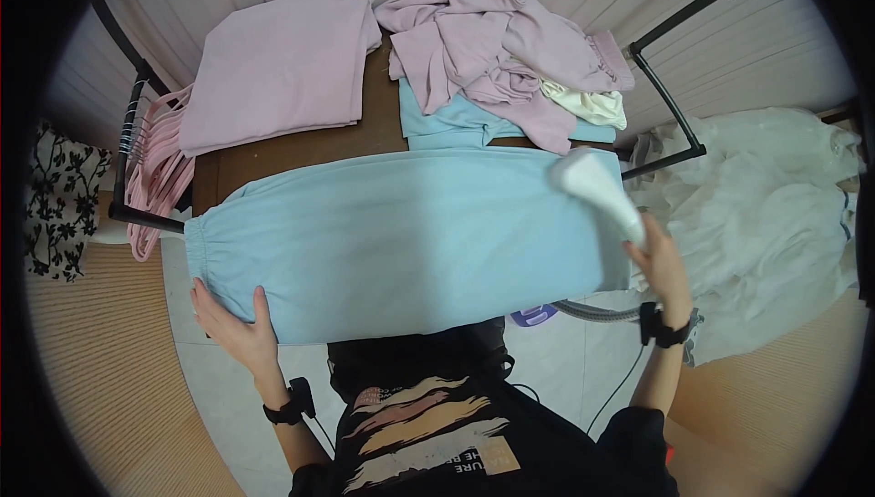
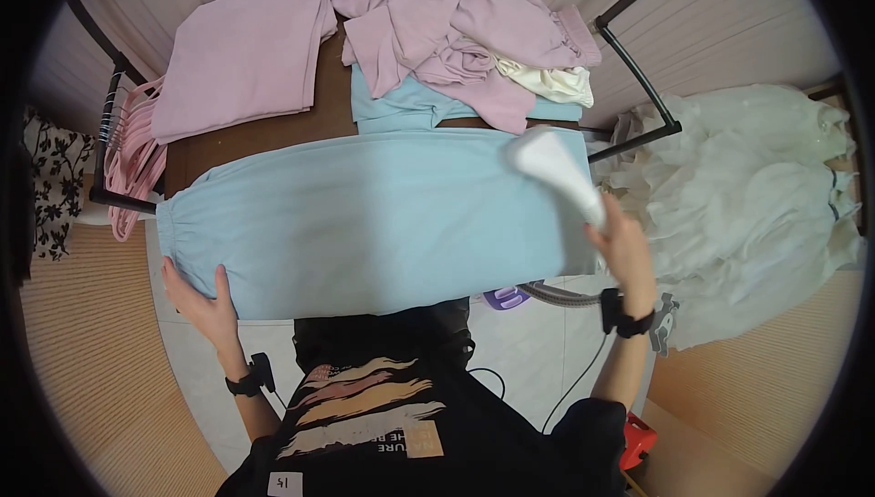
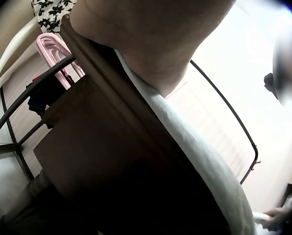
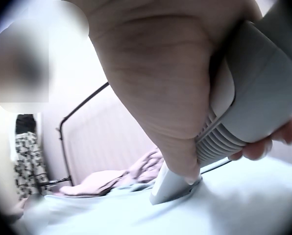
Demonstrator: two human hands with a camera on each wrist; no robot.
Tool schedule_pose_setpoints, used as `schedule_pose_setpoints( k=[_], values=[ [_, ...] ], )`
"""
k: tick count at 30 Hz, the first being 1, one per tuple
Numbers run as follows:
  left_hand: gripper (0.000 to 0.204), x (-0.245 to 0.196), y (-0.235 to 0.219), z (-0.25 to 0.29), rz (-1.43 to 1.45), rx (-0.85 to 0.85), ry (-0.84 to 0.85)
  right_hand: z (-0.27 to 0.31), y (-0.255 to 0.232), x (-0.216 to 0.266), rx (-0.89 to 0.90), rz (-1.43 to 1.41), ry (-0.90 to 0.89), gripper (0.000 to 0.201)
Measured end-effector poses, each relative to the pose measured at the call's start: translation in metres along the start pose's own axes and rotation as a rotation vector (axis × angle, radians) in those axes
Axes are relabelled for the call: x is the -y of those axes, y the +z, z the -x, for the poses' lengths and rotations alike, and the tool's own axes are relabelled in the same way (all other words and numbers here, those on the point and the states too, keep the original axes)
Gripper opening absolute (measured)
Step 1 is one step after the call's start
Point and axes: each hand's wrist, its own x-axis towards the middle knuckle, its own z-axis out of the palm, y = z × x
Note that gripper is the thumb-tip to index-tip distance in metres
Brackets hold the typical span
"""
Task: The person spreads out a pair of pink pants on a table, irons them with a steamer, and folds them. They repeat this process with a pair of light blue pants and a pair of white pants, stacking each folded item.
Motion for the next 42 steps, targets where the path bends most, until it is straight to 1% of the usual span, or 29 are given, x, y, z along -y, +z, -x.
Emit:
schedule_pose_setpoints(
  k=[1,2,4,5,7,8,10,12,13,14,16,17,18,20,22,23,24,25,26,28,30,32,35,37,38,39,40,41,42],
  values=[
    [0.089,0.000,0.000,0.000,-0.001,0.003,0.003,0.004,-0.005,-0.024,-0.031,-0.033,0.059,0.045],
    [0.090,0.000,0.000,0.000,0.002,0.007,0.006,0.009,-0.010,-0.045,-0.030,-0.035,0.060,0.045],
    [0.091,0.001,0.000,-0.001,-0.002,0.000,-0.001,0.013,-0.017,-0.071,-0.013,0.098,0.390,0.044],
    [0.092,0.001,0.000,-0.001,0.024,0.005,0.006,0.015,-0.018,-0.068,-0.012,0.094,0.376,0.044],
    [0.093,0.003,0.002,0.002,0.018,-0.002,0.003,0.020,-0.023,-0.056,-0.044,0.248,0.427,0.041],
    [0.095,0.007,0.005,0.004,0.030,0.004,0.002,0.020,-0.027,-0.038,-0.025,0.221,0.392,0.041],
    [0.100,0.015,-0.001,0.004,0.072,0.020,-0.020,0.015,-0.037,0.020,-0.010,-0.055,0.228,0.041],
    [0.108,0.011,-0.008,0.002,0.152,0.061,-0.048,0.007,-0.027,0.098,-0.072,-0.112,-0.026,0.045],
    [0.114,0.010,-0.011,0.001,0.191,0.093,-0.060,0.007,-0.017,0.143,-0.051,-0.110,-0.057,0.048],
    [0.114,0.012,-0.012,0.002,0.164,0.080,-0.056,0.008,-0.006,0.187,-0.074,-0.173,-0.208,0.050],
    [0.128,0.022,-0.018,0.002,0.444,0.143,-0.081,0.005,0.019,0.248,0.090,-0.252,-0.521,0.052],
    [0.128,0.024,-0.026,0.002,0.415,0.134,-0.075,0.007,0.034,0.276,0.142,-0.247,-0.647,0.051],
    [0.134,0.024,-0.030,0.003,0.474,0.178,-0.077,0.009,0.049,0.302,0.191,-0.233,-0.768,0.050],
    [0.146,0.029,-0.030,0.005,0.597,0.240,-0.072,0.011,0.071,0.348,0.177,-0.192,-0.912,0.048],
    [0.146,0.036,-0.028,0.008,0.608,0.243,-0.067,0.008,0.102,0.373,0.053,-0.232,-0.996,0.045],
    [0.146,0.038,-0.024,0.010,0.607,0.236,-0.070,0.005,0.106,0.375,0.050,-0.204,-0.952,0.045],
    [0.141,0.033,-0.027,0.008,0.438,0.241,-0.025,0.001,0.109,0.374,0.061,-0.210,-0.954,0.044],
    [0.141,0.028,-0.027,0.005,0.472,0.267,-0.012,-0.002,0.109,0.367,0.073,-0.220,-0.964,0.044],
    [0.138,0.024,-0.028,0.004,0.426,0.255,-0.007,-0.005,0.106,0.351,0.045,-0.212,-0.934,0.041],
    [0.134,0.020,-0.031,0.004,0.390,0.254,-0.012,-0.013,0.085,0.306,0.207,-0.159,-0.812,0.044],
    [0.135,0.017,-0.031,0.002,0.374,0.235,0.000,-0.015,0.061,0.246,0.158,-0.233,-0.666,0.038],
    [0.132,0.015,-0.031,0.001,0.374,0.232,-0.006,-0.010,0.037,0.184,0.153,-0.180,-0.431,0.044],
    [0.128,0.015,-0.030,0.000,0.376,0.231,-0.006,0.009,0.003,0.092,0.072,-0.057,-0.102,0.047],
    [0.126,0.016,-0.027,0.001,0.386,0.239,0.000,0.023,-0.012,0.031,0.050,0.010,0.116,0.042],
    [0.125,0.018,-0.026,0.002,0.385,0.228,0.001,0.030,-0.015,0.003,-0.023,-0.013,0.144,0.041],
    [0.124,0.018,-0.025,0.002,0.379,0.213,0.000,0.038,-0.021,-0.018,-0.025,-0.009,0.152,0.041],
    [0.124,0.018,-0.024,0.001,0.380,0.213,0.001,0.045,-0.025,-0.035,-0.044,0.060,0.256,0.041],
    [0.123,0.018,-0.024,0.000,0.363,0.222,0.011,0.047,-0.027,-0.037,-0.062,0.126,0.352,0.040],
    [0.123,0.021,-0.025,0.000,0.339,0.229,0.018,0.051,-0.028,-0.035,-0.059,0.120,0.338,0.040]
  ],
)
